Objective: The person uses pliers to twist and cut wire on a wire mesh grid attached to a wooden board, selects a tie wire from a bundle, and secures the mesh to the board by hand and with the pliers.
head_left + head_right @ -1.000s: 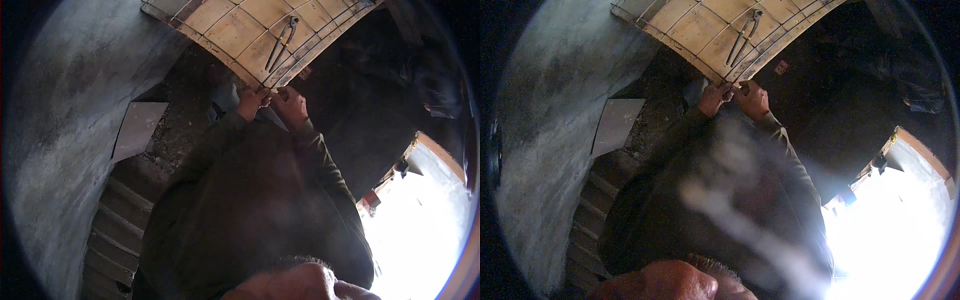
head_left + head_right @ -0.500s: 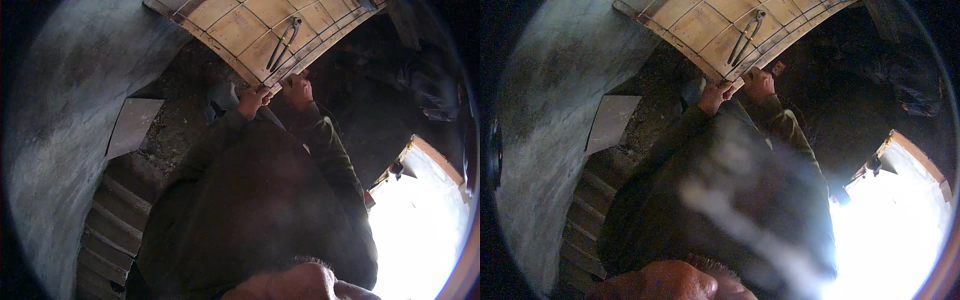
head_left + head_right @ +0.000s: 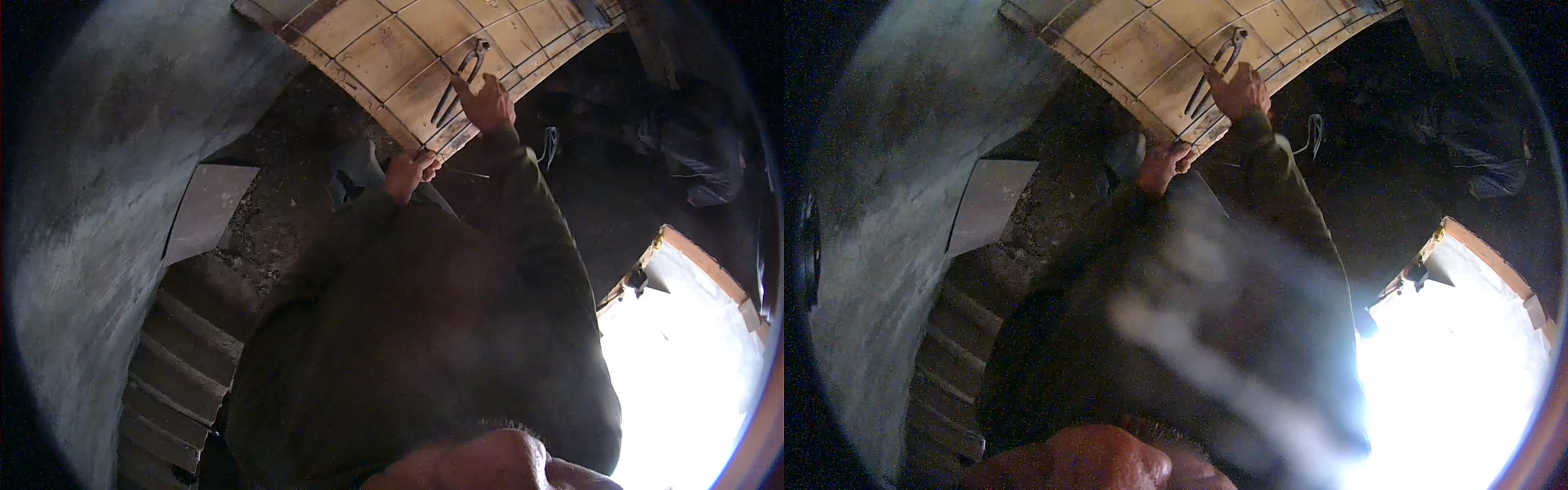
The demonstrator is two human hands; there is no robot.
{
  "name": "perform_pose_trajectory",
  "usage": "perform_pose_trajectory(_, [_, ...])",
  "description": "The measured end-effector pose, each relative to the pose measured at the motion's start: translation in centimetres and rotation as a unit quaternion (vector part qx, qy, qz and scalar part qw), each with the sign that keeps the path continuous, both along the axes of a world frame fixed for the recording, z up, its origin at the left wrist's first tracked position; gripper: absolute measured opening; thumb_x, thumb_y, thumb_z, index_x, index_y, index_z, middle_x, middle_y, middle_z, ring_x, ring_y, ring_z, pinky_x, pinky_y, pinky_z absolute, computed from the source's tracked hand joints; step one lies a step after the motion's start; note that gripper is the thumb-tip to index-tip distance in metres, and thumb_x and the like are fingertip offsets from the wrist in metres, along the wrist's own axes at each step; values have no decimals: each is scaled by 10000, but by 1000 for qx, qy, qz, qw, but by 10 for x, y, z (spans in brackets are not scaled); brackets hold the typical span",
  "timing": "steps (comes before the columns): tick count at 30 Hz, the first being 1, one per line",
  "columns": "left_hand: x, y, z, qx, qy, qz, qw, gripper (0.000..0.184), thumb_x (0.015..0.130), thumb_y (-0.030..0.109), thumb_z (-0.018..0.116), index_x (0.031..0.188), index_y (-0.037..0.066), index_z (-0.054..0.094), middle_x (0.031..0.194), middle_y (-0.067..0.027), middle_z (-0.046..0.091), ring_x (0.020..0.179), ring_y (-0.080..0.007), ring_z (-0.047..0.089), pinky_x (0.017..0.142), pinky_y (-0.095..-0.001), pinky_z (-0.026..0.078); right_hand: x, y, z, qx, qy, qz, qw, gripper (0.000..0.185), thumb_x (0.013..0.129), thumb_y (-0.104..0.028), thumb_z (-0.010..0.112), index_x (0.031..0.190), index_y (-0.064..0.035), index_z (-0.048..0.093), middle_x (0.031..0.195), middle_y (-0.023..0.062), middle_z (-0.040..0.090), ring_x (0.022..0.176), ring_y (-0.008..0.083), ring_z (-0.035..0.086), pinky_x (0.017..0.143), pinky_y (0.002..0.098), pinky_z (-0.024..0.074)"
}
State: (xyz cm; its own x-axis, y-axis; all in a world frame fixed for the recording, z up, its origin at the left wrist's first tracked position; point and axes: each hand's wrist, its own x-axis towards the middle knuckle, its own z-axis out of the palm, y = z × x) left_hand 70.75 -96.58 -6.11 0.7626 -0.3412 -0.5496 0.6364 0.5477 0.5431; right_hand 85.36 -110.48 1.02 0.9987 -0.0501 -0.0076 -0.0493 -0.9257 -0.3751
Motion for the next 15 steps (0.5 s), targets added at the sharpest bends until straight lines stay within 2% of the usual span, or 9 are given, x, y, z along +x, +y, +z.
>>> perform_pose_trajectory(2, [0, 1, -7, 20, -1, -17, 1000, 192, 904, 172, 530, 860, -11, 566, 720, -50, 551, 583, -93, 451, 544, -253, 374, 16, 8, -4, -129, 133, 9, 983, 773, 710, -648, 608, 1041, 50, 574, 1029, 246, 608, 967, 341, 607, 808, 471, 470])
perform_pose_trajectory(3, [1, 1, -8, 39, -5, -33, 999, 209, 902, 180, 531, 846, -16, 575, 706, -50, 551, 579, -99, 457, 541, -257, 373, 21, 12, 4, -111, 158, 23, 981, 774, 656, -651, 648, 951, 64, 624, 928, 276, 627, 894, 345, 631, 762, 468, 488])
perform_pose_trajectory(4, [-2, -1, -8, 37, -1, -30, 999, 209, 902, 180, 531, 846, -16, 575, 706, -50, 551, 579, -99, 457, 541, -257, 373, 23, 9, 0, -114, 162, 26, 980, 774, 656, -651, 648, 951, 64, 624, 928, 276, 627, 894, 345, 631, 762, 468, 488])
perform_pose_trajectory(6, [-1, -4, -8, 32, 29, 8, 999, 230, 897, 187, 534, 819, -21, 591, 678, -49, 554, 567, -107, 464, 537, -266, 377, 35, 3, -8, -75, 214, 31, 974, 708, 649, -616, 668, 790, 79, 658, 806, 285, 637, 803, 360, 648, 703, 469, 501])
perform_pose_trajectory(7, [-3, -3, -9, 31, 31, 10, 999, 230, 897, 187, 534, 819, -21, 591, 678, -49, 554, 567, -107, 464, 537, -266, 377, 35, 2, -11, -58, 177, 37, 982, 651, 631, -589, 683, 672, 60, 660, 715, 262, 639, 725, 367, 651, 656, 463, 506])
perform_pose_trajectory(10, [1, 0, -7, 46, 4, -25, 999, 228, 898, 184, 535, 823, -23, 590, 689, -55, 564, 568, -105, 464, 549, -274, 396, 36, 6, -16, -29, 171, -39, 984, 667, 589, -585, 707, 707, 70, 661, 741, 251, 648, 739, 363, 654, 664, 454, 506])
perform_pose_trajectory(11, [1, 0, -5, 48, 9, -20, 999, 225, 900, 187, 536, 832, -21, 590, 706, -58, 569, 576, -105, 467, 561, -278, 408, 36, 3, -19, -36, 157, -45, 986, 547, 692, -515, 641, 782, 25, 660, 774, 261, 644, 741, 392, 643, 656, 474, 504])
perform_pose_trajectory(13, [0, -1, -2, 48, 16, -10, 999, 223, 903, 189, 536, 842, -19, 589, 723, -61, 574, 583, -105, 470, 574, -283, 419, 44, -34, -67, -92, 110, 20, 989, 459, 753, -453, 583, 819, -4, 650, 776, 257, 640, 741, 400, 637, 651, 489, 498])
perform_pose_trajectory(15, [0, 0, -4, 44, 16, -23, 999, 222, 907, 195, 537, 852, -14, 590, 752, -63, 581, 597, -106, 476, 590, -289, 430, 35, -31, -29, -227, 63, 144, 961, 262, 885, -279, 417, 918, -110, 614, 764, 227, 628, 736, 385, 631, 635, 516, 483])
